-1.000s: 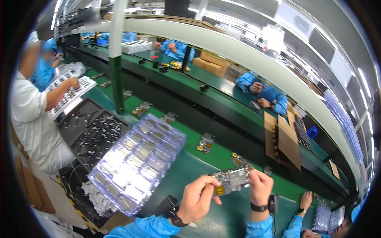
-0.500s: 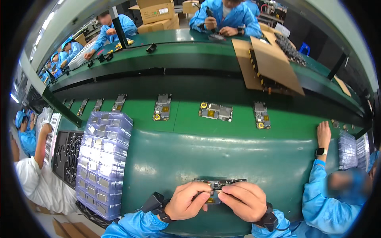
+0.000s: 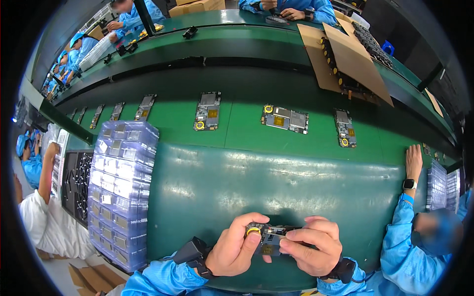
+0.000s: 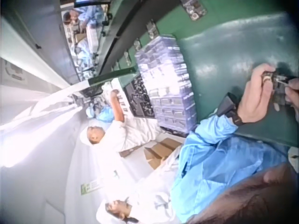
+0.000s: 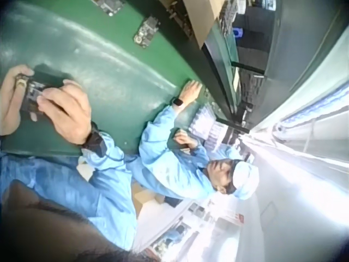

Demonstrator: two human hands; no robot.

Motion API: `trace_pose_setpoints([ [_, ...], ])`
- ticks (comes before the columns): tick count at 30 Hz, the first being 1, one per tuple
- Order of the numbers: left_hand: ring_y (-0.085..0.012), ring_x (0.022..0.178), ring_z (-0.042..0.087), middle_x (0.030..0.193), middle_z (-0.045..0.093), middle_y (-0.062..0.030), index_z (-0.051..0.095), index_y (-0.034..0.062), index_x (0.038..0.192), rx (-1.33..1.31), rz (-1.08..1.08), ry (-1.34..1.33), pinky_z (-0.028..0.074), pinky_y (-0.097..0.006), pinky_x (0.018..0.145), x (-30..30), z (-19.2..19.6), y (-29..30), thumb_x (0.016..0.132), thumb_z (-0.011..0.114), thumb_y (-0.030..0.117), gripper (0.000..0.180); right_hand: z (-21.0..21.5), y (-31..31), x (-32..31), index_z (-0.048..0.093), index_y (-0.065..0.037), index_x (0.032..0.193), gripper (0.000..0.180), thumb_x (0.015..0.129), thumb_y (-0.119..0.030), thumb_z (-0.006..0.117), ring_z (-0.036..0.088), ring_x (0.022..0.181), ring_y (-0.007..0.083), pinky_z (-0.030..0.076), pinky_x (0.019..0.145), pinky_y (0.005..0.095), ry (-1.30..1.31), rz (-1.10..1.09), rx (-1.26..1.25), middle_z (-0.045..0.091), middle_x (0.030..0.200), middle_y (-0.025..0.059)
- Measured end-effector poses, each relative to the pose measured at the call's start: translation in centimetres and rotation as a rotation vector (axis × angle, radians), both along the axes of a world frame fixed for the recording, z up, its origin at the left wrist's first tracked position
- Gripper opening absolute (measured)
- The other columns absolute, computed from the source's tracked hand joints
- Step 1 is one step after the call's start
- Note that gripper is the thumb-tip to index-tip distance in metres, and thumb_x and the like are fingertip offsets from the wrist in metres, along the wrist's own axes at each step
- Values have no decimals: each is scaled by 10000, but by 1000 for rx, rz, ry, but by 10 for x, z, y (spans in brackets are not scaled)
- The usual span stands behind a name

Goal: Assembling small electronic components on a factory production line.

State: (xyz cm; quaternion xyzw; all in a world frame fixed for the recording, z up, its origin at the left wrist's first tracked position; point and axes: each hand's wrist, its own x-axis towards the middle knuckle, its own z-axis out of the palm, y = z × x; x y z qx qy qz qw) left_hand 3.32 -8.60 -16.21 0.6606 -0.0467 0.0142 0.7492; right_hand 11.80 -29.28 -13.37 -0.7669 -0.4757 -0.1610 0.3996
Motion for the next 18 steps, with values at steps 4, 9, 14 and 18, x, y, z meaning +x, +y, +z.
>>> trace_pose_setpoints([
  [4, -177, 785, 725, 1083, 692, -158, 355, -8, 1391, -46, -15, -5, 560, -309, 722, 1, -4, -2, 1096, 410, 104, 320, -6, 2, 1, 820, -148, 978, 323, 667, -70, 854, 578, 892, 168, 540, 787, 306, -13, -15, 6, 742, 1058, -26],
  [9, -191, 820, 726, 1067, 680, -158, 334, -9, 1397, -82, -27, 12, 564, -310, 736, 1, -5, -1, 1099, 398, 103, 325, -4, 5, 0, 819, -156, 999, 354, 664, -50, 862, 563, 899, 169, 496, 756, 259, 6, -28, -19, 739, 1066, -41],
  [14, -202, 853, 724, 1083, 666, -162, 322, -11, 1401, -106, -33, 2, 576, -320, 748, 0, -3, -2, 1101, 400, 112, 334, -5, 5, -2, 818, -160, 1004, 363, 660, -57, 871, 560, 916, 175, 501, 767, 268, 12, -35, -27, 738, 1066, -45],
  [18, -205, 862, 723, 1102, 658, -170, 316, -11, 1397, -106, -18, -3, 579, -321, 742, -2, -5, -2, 1098, 411, 112, 337, -5, 7, -2, 818, -162, 1003, 361, 661, -60, 867, 564, 933, 186, 515, 782, 281, 13, -40, -29, 738, 1062, -43],
])
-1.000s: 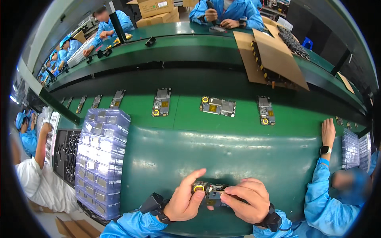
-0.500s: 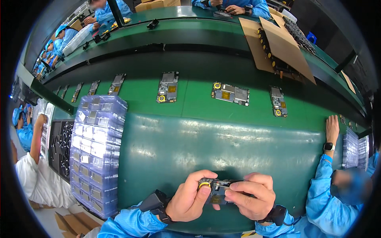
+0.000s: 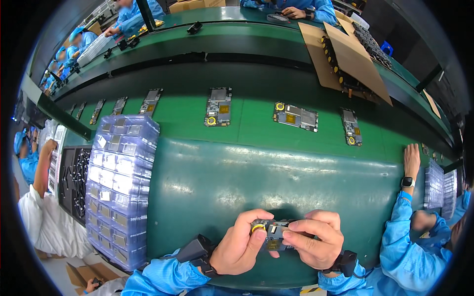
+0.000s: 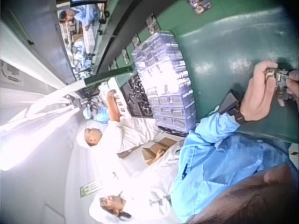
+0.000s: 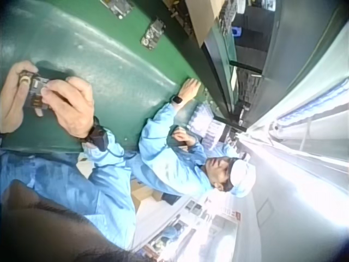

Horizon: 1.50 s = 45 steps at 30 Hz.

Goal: Assembling small electronic components on a factory production line.

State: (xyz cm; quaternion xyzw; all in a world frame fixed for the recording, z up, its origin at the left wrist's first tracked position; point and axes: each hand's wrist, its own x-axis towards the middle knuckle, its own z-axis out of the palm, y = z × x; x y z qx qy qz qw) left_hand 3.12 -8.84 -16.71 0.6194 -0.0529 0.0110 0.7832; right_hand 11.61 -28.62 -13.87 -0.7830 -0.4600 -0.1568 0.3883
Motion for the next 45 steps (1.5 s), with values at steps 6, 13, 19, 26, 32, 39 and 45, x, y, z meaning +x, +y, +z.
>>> trace_pose_setpoints([
  [6, -177, 803, 719, 1019, 688, -154, 345, -1, 1345, 112, 10, -41, 575, -311, 695, 0, -1, 3, 1075, 474, 83, 311, -1, 1, -1, 823, -167, 1001, 332, 686, -64, 835, 577, 949, 188, 555, 815, 327, -39, 8, 1, 744, 1065, -33],
  [13, -153, 747, 713, 999, 698, -155, 366, -1, 1293, 81, 86, -46, 567, -296, 645, -3, -5, -3, 1051, 509, 56, 286, -2, 2, -3, 826, -159, 1003, 318, 696, -76, 829, 579, 951, 177, 570, 847, 358, -35, 17, 5, 750, 1087, -27],
  [19, -161, 772, 720, 1032, 696, -167, 367, -8, 1281, 58, 107, -37, 575, -293, 648, -4, -12, -3, 1042, 512, 27, 282, -6, 2, -2, 832, -153, 989, 320, 676, -92, 855, 580, 947, 179, 574, 901, 391, -43, 27, 0, 751, 1087, -27],
  [26, -157, 792, 727, 1019, 701, -163, 386, -7, 1264, 42, 129, -59, 593, -290, 655, -5, -12, -1, 1038, 542, 35, 277, -6, 7, -5, 836, -143, 972, 327, 650, -90, 871, 581, 953, 176, 552, 944, 406, -39, 19, 36, 750, 1078, -29],
  [32, -155, 779, 729, 1007, 706, -156, 413, -4, 1239, 73, 146, -11, 601, -287, 636, -5, -12, 5, 1026, 583, 50, 278, -8, 14, -7, 833, -130, 973, 334, 643, -95, 871, 586, 942, 166, 548, 953, 412, 1, 8, 28, 746, 1067, -20],
  [39, -141, 797, 721, 982, 695, -139, 423, 2, 1230, 93, 197, 1, 623, -291, 621, -7, -9, 6, 1006, 615, 39, 297, -11, 20, -7, 824, -122, 982, 315, 672, -83, 862, 587, 946, 166, 544, 967, 415, 20, 28, 27, 738, 1056, -17],
  [45, -141, 806, 716, 990, 687, -133, 422, 2, 1233, 69, 192, -21, 622, -288, 622, -8, -16, 7, 1008, 609, 37, 295, -14, 22, -7, 818, -124, 997, 327, 680, -49, 843, 579, 936, 162, 522, 1000, 437, 59, 28, 49, 729, 1045, -28],
])
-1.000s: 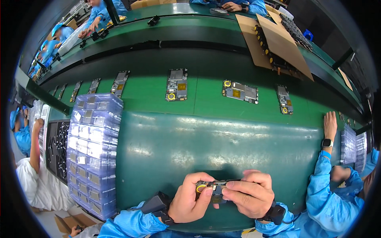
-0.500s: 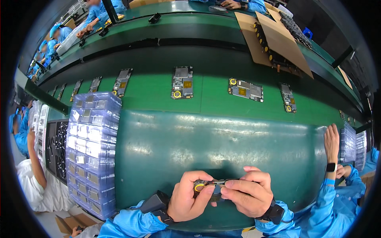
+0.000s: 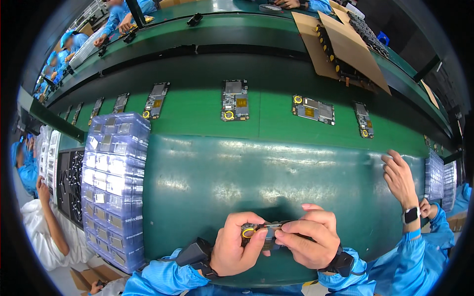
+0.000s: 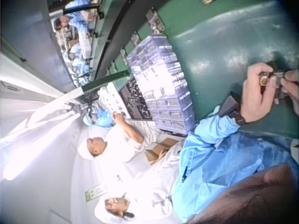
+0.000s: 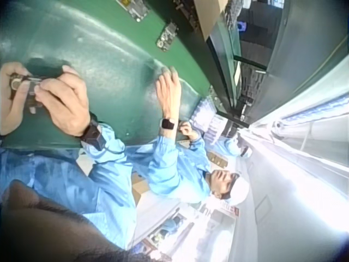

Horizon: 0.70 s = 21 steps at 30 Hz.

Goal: Assembling small electronic components on a factory production line.

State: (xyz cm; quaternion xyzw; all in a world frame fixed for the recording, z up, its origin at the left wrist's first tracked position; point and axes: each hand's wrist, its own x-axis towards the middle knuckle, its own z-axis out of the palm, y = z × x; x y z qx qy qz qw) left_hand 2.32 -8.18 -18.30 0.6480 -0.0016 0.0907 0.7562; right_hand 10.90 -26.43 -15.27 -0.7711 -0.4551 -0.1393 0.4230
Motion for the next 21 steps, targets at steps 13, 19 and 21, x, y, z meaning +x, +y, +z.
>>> trace_pose_setpoints([
  [13, -182, 717, 727, 1011, 712, -221, 429, 8, 1203, 486, 15, -150, 595, -300, 598, 1, -7, 6, 989, 591, -35, 272, 14, 11, -14, 761, -143, 942, 377, 587, -18, 779, 583, 896, 197, 436, 984, 439, 106, -204, -191, 691, 1011, -43],
  [19, -236, 787, 748, 1068, 689, -233, 449, 20, 1225, 272, 164, -254, 624, -324, 670, 0, -21, 8, 958, 604, -80, 325, 16, 12, -15, 610, -52, 915, 259, 775, 109, 758, 653, 837, 258, 581, 866, 471, 238, -106, 220, 683, 931, 101],
  [21, -238, 791, 748, 1071, 685, -237, 456, 24, 1218, 237, 188, -289, 626, -329, 671, 0, -25, 7, 959, 608, -74, 316, 16, 8, -18, 615, -47, 921, 263, 773, 104, 771, 655, 826, 245, 570, 924, 502, 375, 32, 292, 679, 928, 99],
])
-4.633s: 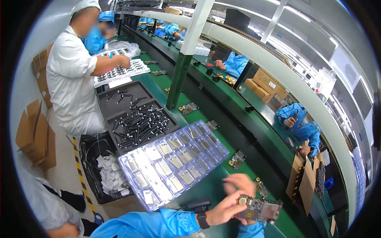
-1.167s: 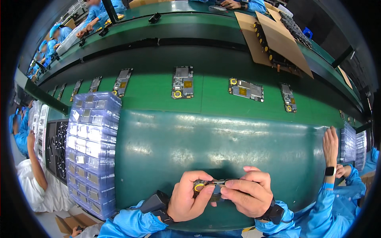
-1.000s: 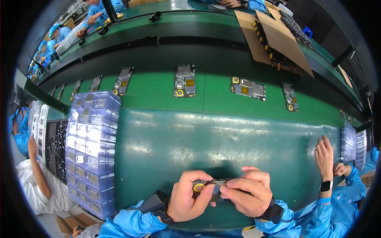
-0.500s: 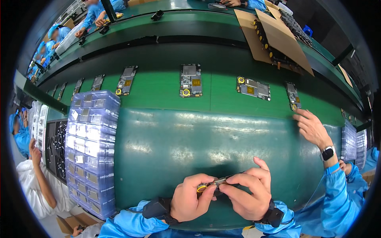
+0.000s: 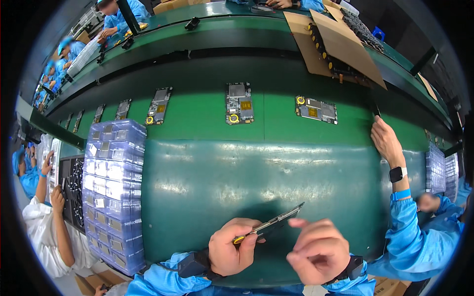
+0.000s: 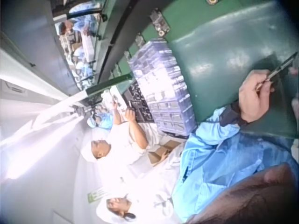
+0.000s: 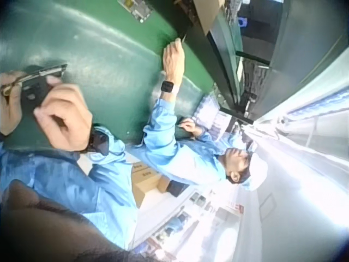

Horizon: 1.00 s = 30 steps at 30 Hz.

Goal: Assembling small electronic components on a factory production line.

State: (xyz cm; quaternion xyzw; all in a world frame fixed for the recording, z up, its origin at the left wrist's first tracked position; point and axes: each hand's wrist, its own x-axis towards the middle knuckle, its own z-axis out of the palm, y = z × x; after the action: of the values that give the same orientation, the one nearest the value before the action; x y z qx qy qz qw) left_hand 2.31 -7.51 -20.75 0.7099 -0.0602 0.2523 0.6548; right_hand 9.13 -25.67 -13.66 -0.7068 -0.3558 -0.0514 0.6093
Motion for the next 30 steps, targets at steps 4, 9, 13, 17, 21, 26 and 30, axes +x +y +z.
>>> trace_pose_setpoints([
  [4, -262, 765, 704, 1002, 645, -268, 326, 27, 1240, 138, -15, -106, 612, -361, 645, 5, 1, 6, 1042, 528, 61, 284, -9, 6, -7, 652, -36, 928, 251, 769, 85, 803, 644, 754, 207, 511, 1049, 569, 137, 174, 152, 676, 889, 90],
  [9, -279, 801, 702, 1001, 654, -261, 337, 35, 1250, 225, 1, -167, 616, -366, 642, 7, -3, 13, 1043, 534, 73, 288, -14, 18, -11, 667, -13, 922, 214, 779, 85, 791, 639, 720, 198, 493, 1068, 562, 199, 161, 228, 674, 836, 100],
  [13, -282, 804, 701, 1006, 661, -258, 356, 36, 1247, 285, 39, -227, 614, -370, 669, 8, -10, 19, 1042, 541, 75, 279, -16, 25, -12, 664, -7, 939, 209, 792, 93, 774, 639, 733, 201, 461, 1097, 568, 241, 179, 264, 670, 824, 104],
  [17, -277, 815, 706, 1022, 655, -257, 360, 34, 1240, 370, 40, -234, 607, -368, 698, 9, -10, 26, 1037, 549, 66, 279, -19, 26, -10, 630, -23, 996, 262, 807, 110, 753, 639, 799, 208, 398, 1146, 574, 401, 270, 328, 658, 837, 100],
  [21, -273, 822, 731, 1058, 661, -252, 413, 22, 1213, 154, -17, -67, 611, -350, 703, 1, -14, 26, 986, 589, -27, 292, -21, 23, -8, 601, -44, 1029, 317, 811, 143, 735, 635, 837, 206, 410, 1136, 561, 450, 281, 305, 653, 885, 98],
  [26, -266, 809, 755, 1087, 673, -255, 463, 13, 1196, 94, -9, -60, 624, -333, 677, 2, -17, 34, 945, 621, -96, 316, -23, 30, -10, 599, -42, 1039, 337, 806, 158, 738, 641, 843, 206, 463, 1086, 546, 438, 217, 285, 651, 910, 103],
  [30, -255, 784, 756, 1084, 674, -262, 435, 19, 1224, 102, -31, -44, 618, -319, 651, 0, -12, 35, 956, 608, -87, 336, -24, 39, -12, 650, 4, 940, 262, 781, 182, 757, 695, 980, 258, 612, 845, 403, 480, 30, 288, 674, 1021, 138],
])
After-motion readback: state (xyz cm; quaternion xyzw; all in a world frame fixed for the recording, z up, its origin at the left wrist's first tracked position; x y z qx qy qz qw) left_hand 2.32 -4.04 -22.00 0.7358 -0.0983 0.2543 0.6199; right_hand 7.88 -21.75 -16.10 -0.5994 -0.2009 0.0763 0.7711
